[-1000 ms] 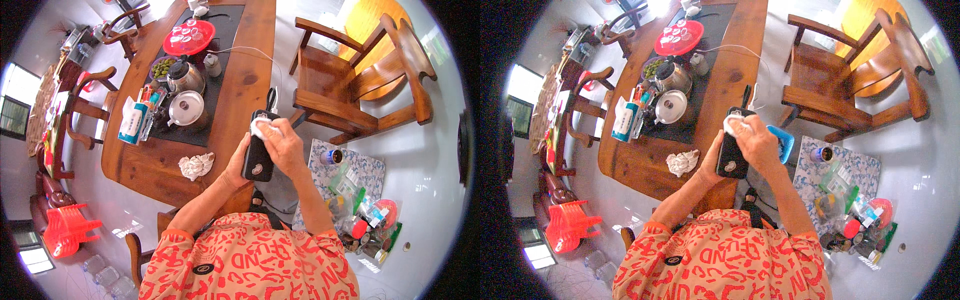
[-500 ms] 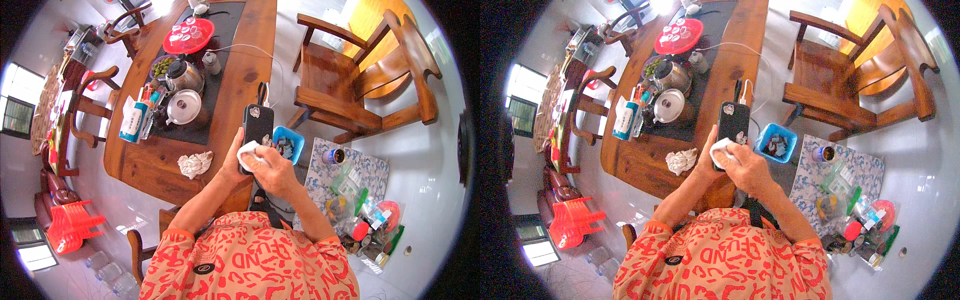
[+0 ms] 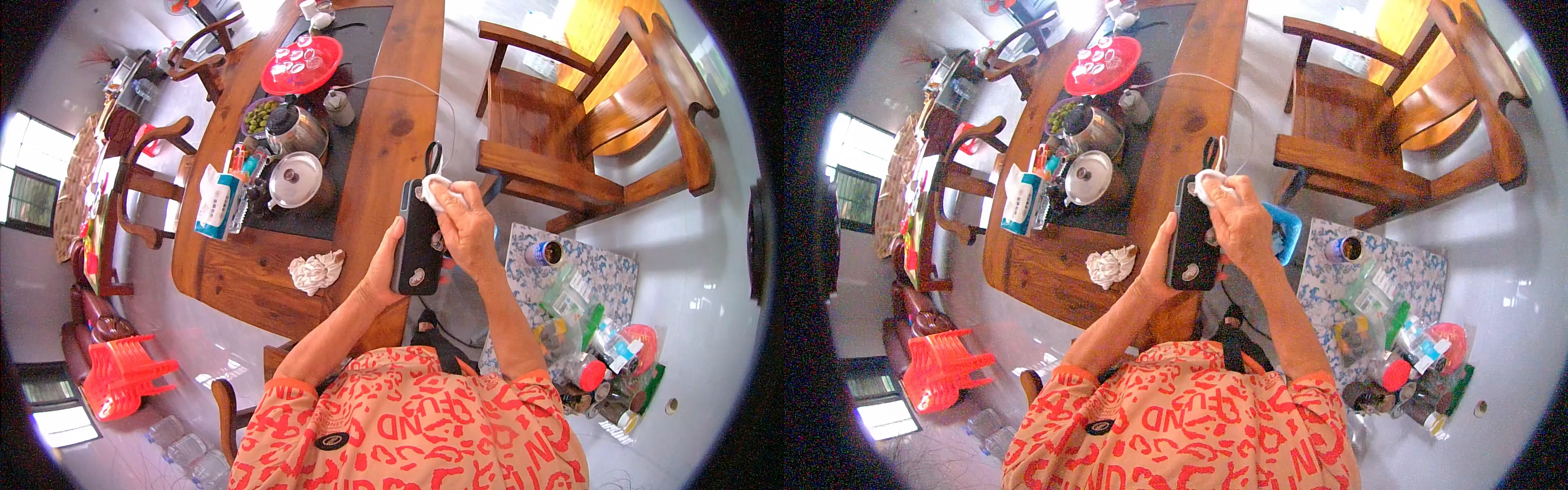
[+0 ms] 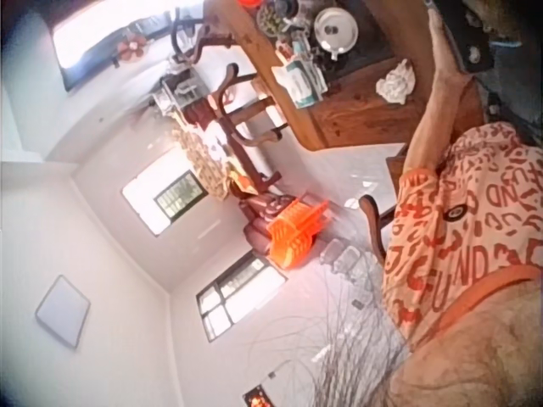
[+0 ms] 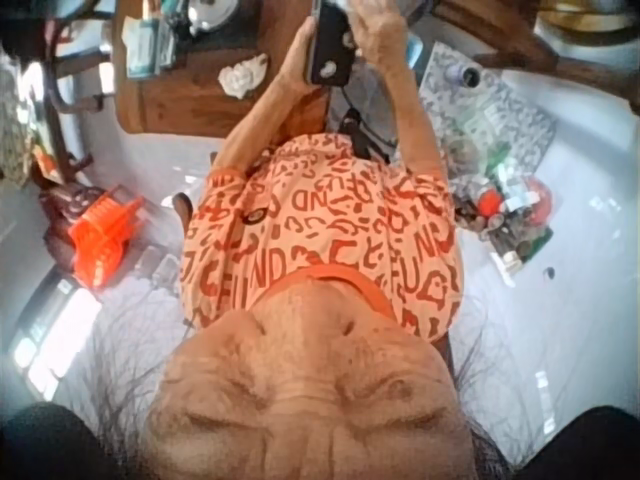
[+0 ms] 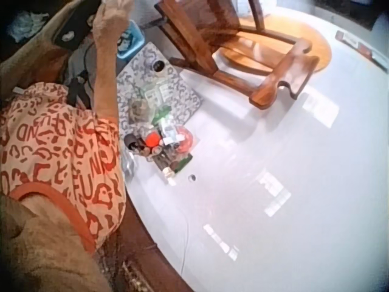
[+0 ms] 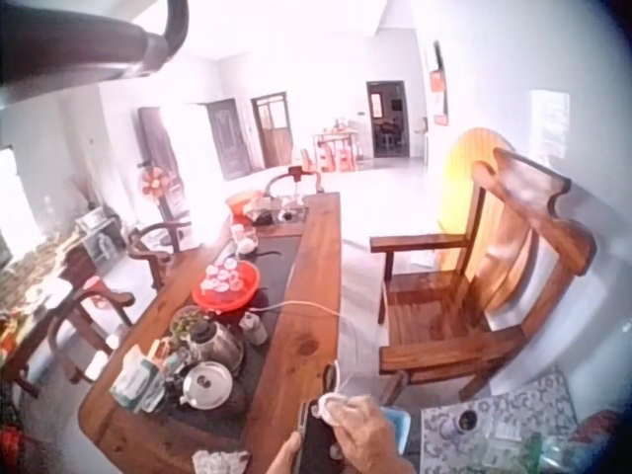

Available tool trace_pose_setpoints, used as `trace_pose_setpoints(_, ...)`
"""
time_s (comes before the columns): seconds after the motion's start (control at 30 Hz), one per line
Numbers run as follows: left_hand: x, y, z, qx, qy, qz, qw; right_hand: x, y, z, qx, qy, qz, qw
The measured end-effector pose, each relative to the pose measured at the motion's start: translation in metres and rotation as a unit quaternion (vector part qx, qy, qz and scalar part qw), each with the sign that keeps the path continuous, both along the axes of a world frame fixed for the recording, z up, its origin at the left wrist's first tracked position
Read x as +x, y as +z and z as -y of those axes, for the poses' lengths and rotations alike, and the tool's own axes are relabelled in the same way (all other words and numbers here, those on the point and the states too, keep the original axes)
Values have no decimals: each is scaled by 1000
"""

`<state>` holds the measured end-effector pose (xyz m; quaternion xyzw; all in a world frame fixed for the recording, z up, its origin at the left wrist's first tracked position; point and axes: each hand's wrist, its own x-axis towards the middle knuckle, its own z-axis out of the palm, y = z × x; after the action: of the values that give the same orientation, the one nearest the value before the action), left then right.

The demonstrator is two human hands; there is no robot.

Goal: The person wipes a power bank, a thermos, and the table surface with a tissue. They then move a wooden chair and wipe several packaged items on a side table, including a yellow sponge pack and a green pouch, before placing them back.

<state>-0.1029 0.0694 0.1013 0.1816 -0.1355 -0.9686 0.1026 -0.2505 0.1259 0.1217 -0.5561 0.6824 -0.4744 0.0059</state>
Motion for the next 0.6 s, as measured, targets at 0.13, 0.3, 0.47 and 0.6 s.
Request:
trace_pose_setpoints(0.13, -4, 0, 4, -7, 41, 79, 996, 17, 7, -13, -1, 80, -14, 997)
trace_pose_setpoints(0.3, 0, 0, 7, 41, 42, 73, 996, 35, 16, -31, 25, 132, -36, 990)
trace_pose_setpoints(0.47, 4, -22, 0, -19, 62, 86, 994, 20, 17, -19, 16, 75, -31, 997)
trace_pose_setpoints(0.6, 3, -18, 1, -67, 31, 44, 996, 7, 11, -16, 5, 44, 72, 996)
